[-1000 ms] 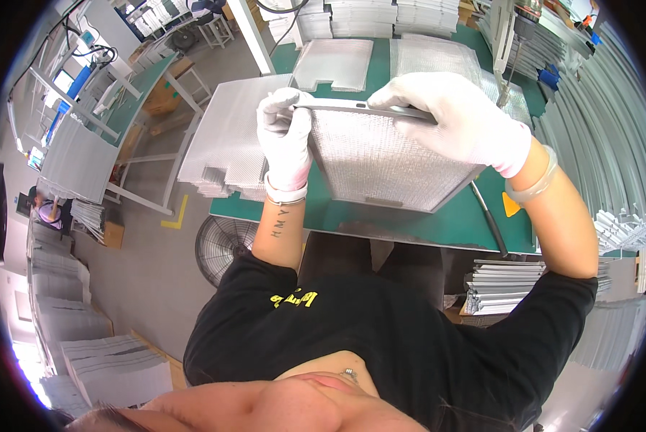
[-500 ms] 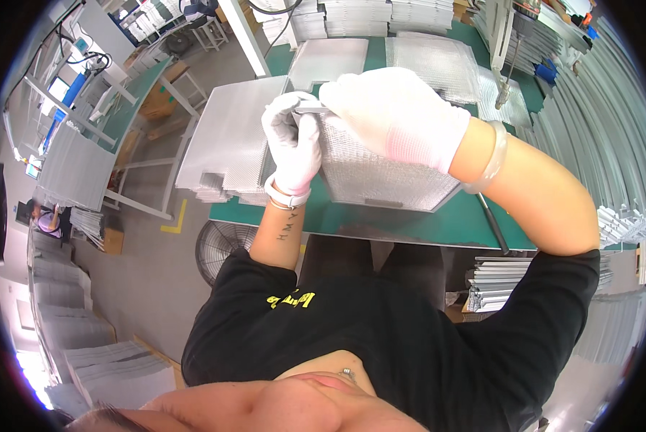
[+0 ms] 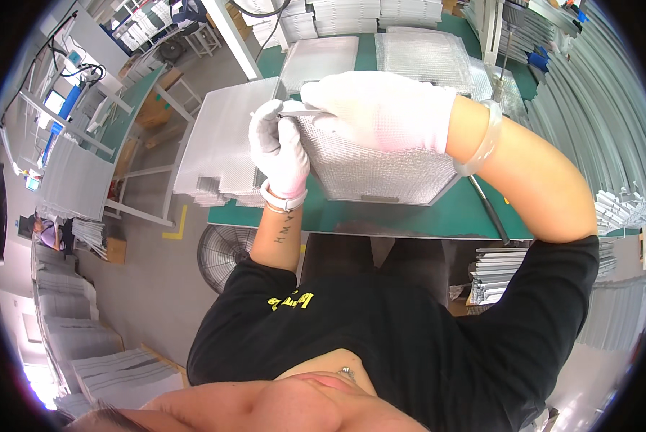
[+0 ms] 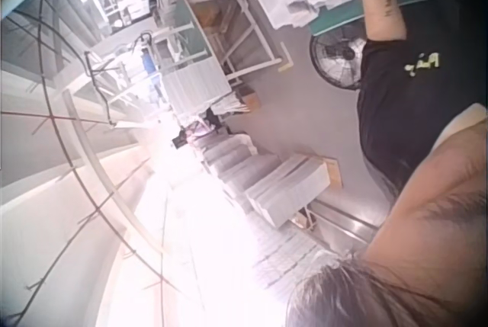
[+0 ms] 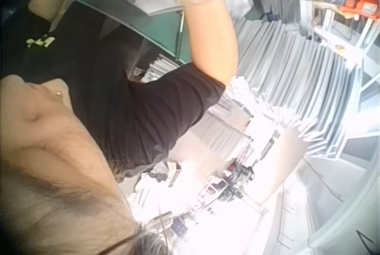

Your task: The person assembles rectangular panels by placing mesh sheets onto metal frames and securing them with a power drill. They repeat this process multiple times, handling mesh sheets, frames, and plastic inserts, and stacking the finished units on the table.

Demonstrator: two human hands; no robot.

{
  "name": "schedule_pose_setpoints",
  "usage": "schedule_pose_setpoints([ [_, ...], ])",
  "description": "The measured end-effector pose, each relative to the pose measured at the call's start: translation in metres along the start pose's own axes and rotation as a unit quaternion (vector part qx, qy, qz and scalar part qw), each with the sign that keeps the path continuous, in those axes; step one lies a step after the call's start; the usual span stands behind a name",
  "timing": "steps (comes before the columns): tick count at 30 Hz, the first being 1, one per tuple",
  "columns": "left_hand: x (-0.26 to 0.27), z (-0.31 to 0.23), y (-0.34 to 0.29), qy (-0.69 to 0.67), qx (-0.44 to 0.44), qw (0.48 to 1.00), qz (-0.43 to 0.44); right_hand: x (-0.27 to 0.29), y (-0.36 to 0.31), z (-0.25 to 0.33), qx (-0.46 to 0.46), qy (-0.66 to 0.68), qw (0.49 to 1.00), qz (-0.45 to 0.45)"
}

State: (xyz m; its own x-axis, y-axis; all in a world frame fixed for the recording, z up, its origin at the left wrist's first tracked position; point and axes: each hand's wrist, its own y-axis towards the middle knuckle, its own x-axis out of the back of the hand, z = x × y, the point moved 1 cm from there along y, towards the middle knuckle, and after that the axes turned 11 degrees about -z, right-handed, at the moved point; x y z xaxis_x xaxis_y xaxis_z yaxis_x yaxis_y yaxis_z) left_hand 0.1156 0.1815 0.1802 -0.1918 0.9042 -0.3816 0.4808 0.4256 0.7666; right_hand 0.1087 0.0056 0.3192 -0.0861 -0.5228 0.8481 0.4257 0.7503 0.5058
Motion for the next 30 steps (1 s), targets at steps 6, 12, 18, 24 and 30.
schedule_pose_setpoints([
  [6, -0.008, -0.006, 0.003, 0.037, -0.043, 0.997, -0.042, 0.000, -0.001, 0.001, 0.003, 0.007, 1.000, -0.005],
  [12, -0.009, -0.006, 0.001, 0.011, -0.048, 0.998, -0.046, 0.001, -0.001, 0.007, -0.007, 0.011, 1.000, 0.004],
  [18, -0.010, -0.003, 0.001, 0.003, -0.088, 0.996, -0.009, -0.004, -0.002, 0.010, -0.015, -0.077, 0.997, 0.013],
  [24, 0.002, 0.006, 0.005, 0.075, -0.020, 0.996, 0.033, 0.027, -0.015, 0.029, 0.090, -0.188, 0.953, -0.219],
  [30, -0.009, 0.023, 0.042, 0.150, -0.020, 0.987, 0.051, 0.003, -0.207, -0.021, -0.242, -0.105, 0.845, -0.466],
])
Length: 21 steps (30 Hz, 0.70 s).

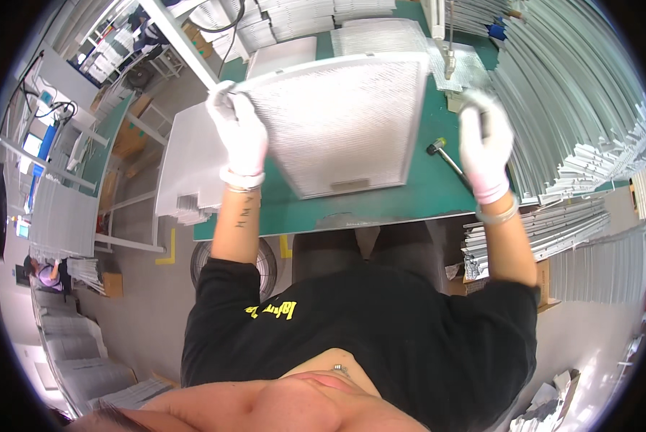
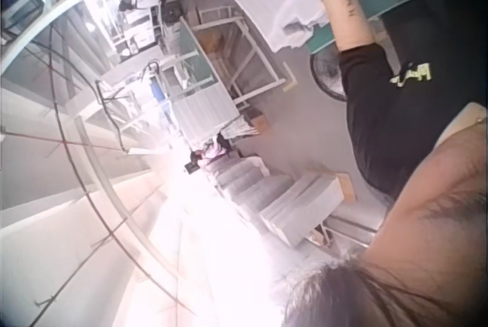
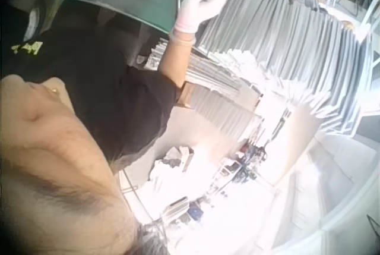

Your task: The person assembles rectangular panels by placing mesh sheets onto metal frames and securing them with a power drill. They repeat this process multiple times, handling mesh sheets, frames, and plastic inserts, and stacking the finished units on the table.

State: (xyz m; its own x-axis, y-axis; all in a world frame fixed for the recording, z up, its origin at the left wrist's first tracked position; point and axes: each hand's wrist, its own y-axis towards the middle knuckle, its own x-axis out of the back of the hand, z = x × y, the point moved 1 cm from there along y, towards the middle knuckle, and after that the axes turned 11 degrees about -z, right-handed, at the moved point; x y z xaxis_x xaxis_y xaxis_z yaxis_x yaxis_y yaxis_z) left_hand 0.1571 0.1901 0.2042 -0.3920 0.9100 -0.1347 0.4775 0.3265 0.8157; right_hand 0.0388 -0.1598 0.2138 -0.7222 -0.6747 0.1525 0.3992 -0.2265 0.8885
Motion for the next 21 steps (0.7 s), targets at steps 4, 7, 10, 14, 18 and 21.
schedule_pose_setpoints([
  [4, -0.026, -0.069, 0.049, -0.020, -0.152, 0.977, 0.148, 0.043, -0.133, -0.106, -0.043, -0.460, 0.845, 0.269],
  [7, -0.072, -0.109, 0.039, 0.009, -0.367, 0.870, 0.329, 0.059, -0.156, -0.119, -0.116, -0.464, 0.813, 0.333],
  [10, -0.121, -0.113, -0.012, 0.019, -0.436, 0.770, 0.465, 0.068, -0.173, -0.125, -0.159, -0.395, 0.856, 0.293],
  [14, -0.149, -0.095, -0.048, 0.067, -0.427, 0.752, 0.499, 0.075, -0.164, -0.092, -0.413, -0.051, 0.892, 0.177],
  [18, -0.145, -0.088, -0.051, 0.129, -0.364, 0.800, 0.459, 0.065, -0.164, -0.021, -0.558, 0.280, 0.781, 0.002],
  [21, -0.141, -0.083, -0.060, 0.146, -0.343, 0.826, 0.422, 0.034, -0.171, 0.004, -0.475, 0.379, 0.774, -0.177],
])
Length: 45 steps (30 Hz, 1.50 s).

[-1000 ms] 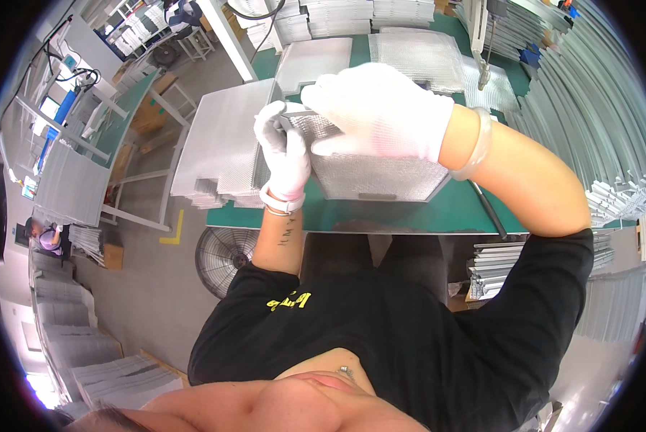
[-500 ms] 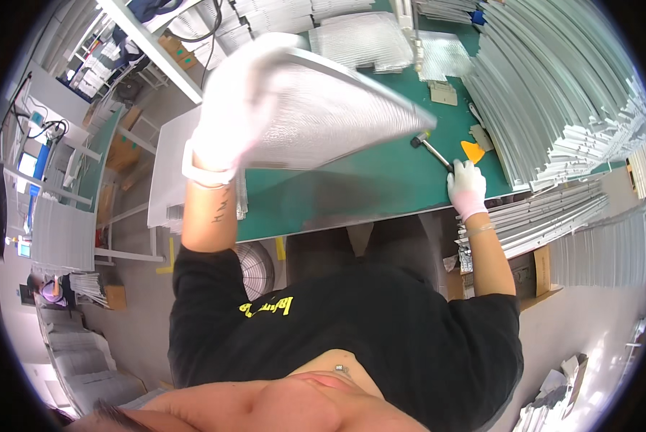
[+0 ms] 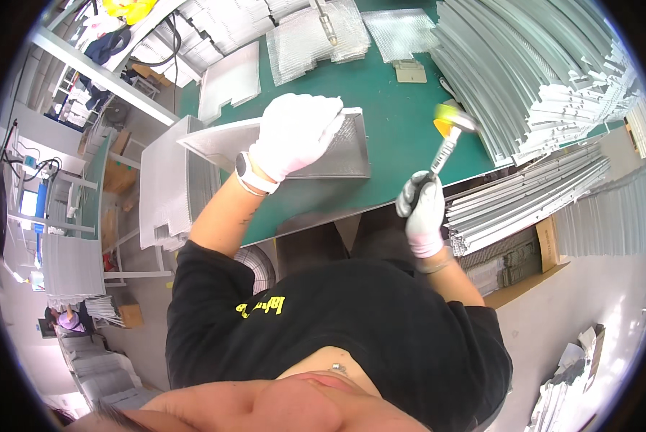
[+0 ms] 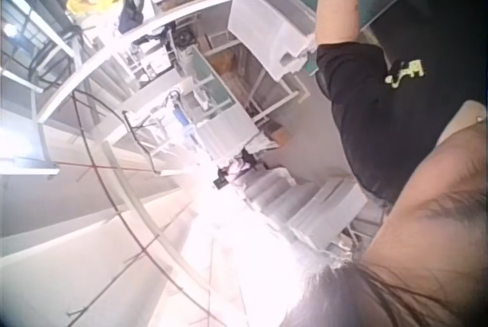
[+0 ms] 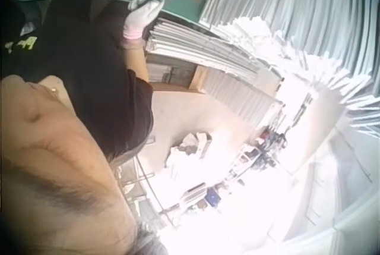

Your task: The person assembles rectangular panels by placing mesh sheets onto metal frames and securing them with a power drill. They repeat this process multiple times, handling mesh sheets, frames, and plastic inserts, and stacking the finished units on the table.

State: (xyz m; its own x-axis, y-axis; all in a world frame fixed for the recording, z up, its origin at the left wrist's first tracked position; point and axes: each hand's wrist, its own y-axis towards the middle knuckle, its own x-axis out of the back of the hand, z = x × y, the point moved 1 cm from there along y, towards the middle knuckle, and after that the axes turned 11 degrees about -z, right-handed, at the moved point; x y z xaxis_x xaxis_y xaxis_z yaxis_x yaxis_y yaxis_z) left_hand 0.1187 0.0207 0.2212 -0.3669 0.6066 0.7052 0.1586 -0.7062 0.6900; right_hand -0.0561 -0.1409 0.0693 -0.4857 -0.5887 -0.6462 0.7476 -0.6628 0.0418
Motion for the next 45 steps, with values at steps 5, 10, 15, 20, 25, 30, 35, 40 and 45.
schedule_pose_setpoints([
  [5, 0.000, -0.007, -0.003, 0.023, -0.014, 0.999, -0.038, -0.028, -0.021, -0.031, -0.048, -0.109, 0.991, 0.055],
  [10, 0.002, -0.010, -0.005, 0.034, 0.002, 0.999, -0.021, -0.038, -0.022, -0.032, 0.017, 0.092, 0.995, -0.017],
  [15, 0.003, -0.012, -0.007, 0.050, 0.003, 0.998, -0.033, -0.040, -0.024, -0.027, -0.096, -0.041, 0.990, 0.097],
  [20, -0.003, -0.020, -0.010, 0.029, 0.037, 0.987, -0.153, -0.030, 0.026, 0.051, 0.030, -0.170, 0.983, 0.061],
  [25, -0.023, -0.039, -0.012, 0.034, 0.118, 0.953, -0.276, -0.043, 0.065, 0.192, 0.394, -0.359, 0.817, 0.220],
  [30, -0.031, -0.041, -0.010, 0.048, 0.136, 0.938, -0.316, -0.079, 0.047, 0.230, 0.462, -0.421, 0.738, 0.256],
  [35, -0.029, -0.039, -0.012, 0.035, 0.142, 0.943, -0.300, -0.076, 0.042, 0.208, 0.350, -0.637, 0.592, 0.349],
  [40, -0.029, -0.038, -0.010, 0.030, 0.140, 0.939, -0.314, -0.062, 0.033, 0.206, 0.331, -0.502, 0.752, 0.270],
  [45, -0.027, -0.039, -0.013, 0.029, 0.137, 0.947, -0.289, -0.041, 0.039, 0.145, 0.228, -0.633, 0.675, 0.303],
])
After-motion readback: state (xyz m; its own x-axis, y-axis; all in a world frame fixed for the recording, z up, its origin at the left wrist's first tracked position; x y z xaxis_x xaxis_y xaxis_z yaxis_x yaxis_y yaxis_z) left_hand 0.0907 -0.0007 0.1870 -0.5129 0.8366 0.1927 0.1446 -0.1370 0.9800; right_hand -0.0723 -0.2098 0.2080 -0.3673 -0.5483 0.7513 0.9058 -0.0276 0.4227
